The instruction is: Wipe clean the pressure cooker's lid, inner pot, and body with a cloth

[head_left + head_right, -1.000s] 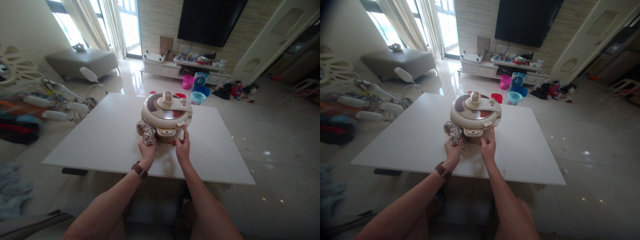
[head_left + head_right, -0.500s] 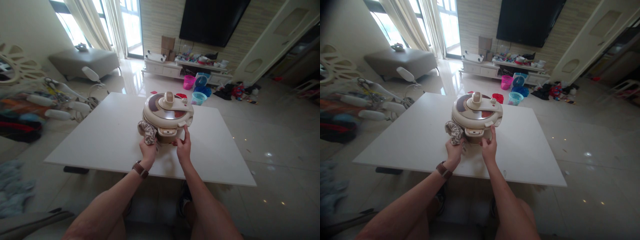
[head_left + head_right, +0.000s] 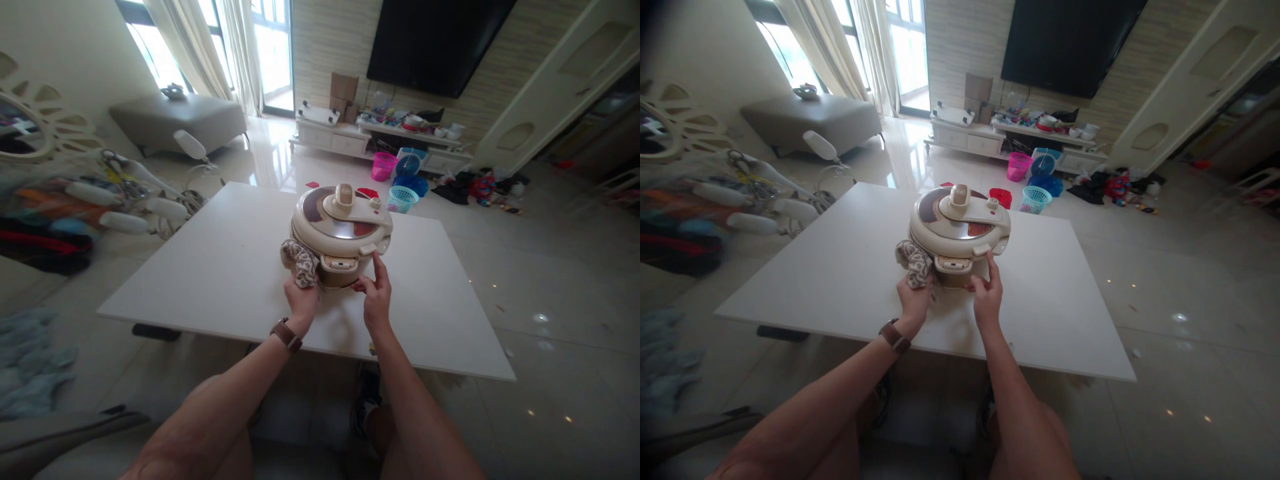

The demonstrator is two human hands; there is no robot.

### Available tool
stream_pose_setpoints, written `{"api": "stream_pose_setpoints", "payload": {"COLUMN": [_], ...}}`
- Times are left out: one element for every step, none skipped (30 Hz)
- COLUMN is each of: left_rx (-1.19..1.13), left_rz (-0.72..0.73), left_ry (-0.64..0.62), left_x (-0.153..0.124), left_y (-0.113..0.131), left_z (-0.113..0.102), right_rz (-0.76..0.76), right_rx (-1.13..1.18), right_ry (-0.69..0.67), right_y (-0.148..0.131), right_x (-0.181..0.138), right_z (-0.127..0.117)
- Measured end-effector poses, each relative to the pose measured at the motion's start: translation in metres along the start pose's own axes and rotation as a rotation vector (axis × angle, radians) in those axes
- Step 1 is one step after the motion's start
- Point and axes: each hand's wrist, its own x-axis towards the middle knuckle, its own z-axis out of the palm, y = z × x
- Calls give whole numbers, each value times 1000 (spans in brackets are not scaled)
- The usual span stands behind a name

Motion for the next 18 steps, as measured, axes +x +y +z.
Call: {"api": "stream_pose_setpoints", "payload": {"left_rx": [2, 2, 0, -1, 2, 11, 25, 44, 63, 81, 94, 99, 96, 86, 65, 42, 21, 1], "left_rz": [2, 5, 9, 13, 14, 13, 14, 16, 20, 25, 32, 40, 47, 53, 54, 43, 16, -14], "left_ry": [6, 13, 22, 33, 47, 60, 73, 83, 87, 84, 73, 55, 30, -1, -41, -81, -112, -135], "left_x": [1, 3, 6, 9, 13, 16, 18, 20, 20, 18, 14, 8, 1, -8, -17, -26, -34, -41], "left_y": [0, -1, -2, -2, -3, -4, -4, -4, -4, -3, -2, -1, 1, 2, 3, 4, 5, 6], "left_z": [1, 2, 2, 3, 4, 4, 4, 4, 3, 1, -1, -3, -4, -5, -6, -5, -4, -3], "right_rz": [1, 1, 0, -2, -2, -2, -2, -1, 1, 3, 5, 6, 6, 4, 1, -2, -4, -5], "right_rx": [1, 2, 4, 5, 4, 3, 1, -1, -1, 2, 6, 9, 12, 15, 16, 17, 16, 14], "right_ry": [-2, 0, 5, 8, 10, 11, 12, 12, 12, 13, 14, 15, 21, 31, 44, 55, 66, 73], "right_y": [0, 1, 1, 1, 1, 1, 1, 2, 2, 2, 2, 3, 3, 3, 3, 3, 2, 2], "right_x": [-1, -1, -2, -3, -3, -3, -3, -3, -3, -3, -2, -2, -1, 0, 1, 2, 2, 3], "right_z": [0, 1, 2, 3, 3, 4, 5, 5, 5, 5, 5, 5, 5, 4, 4, 3, 3, 2]}}
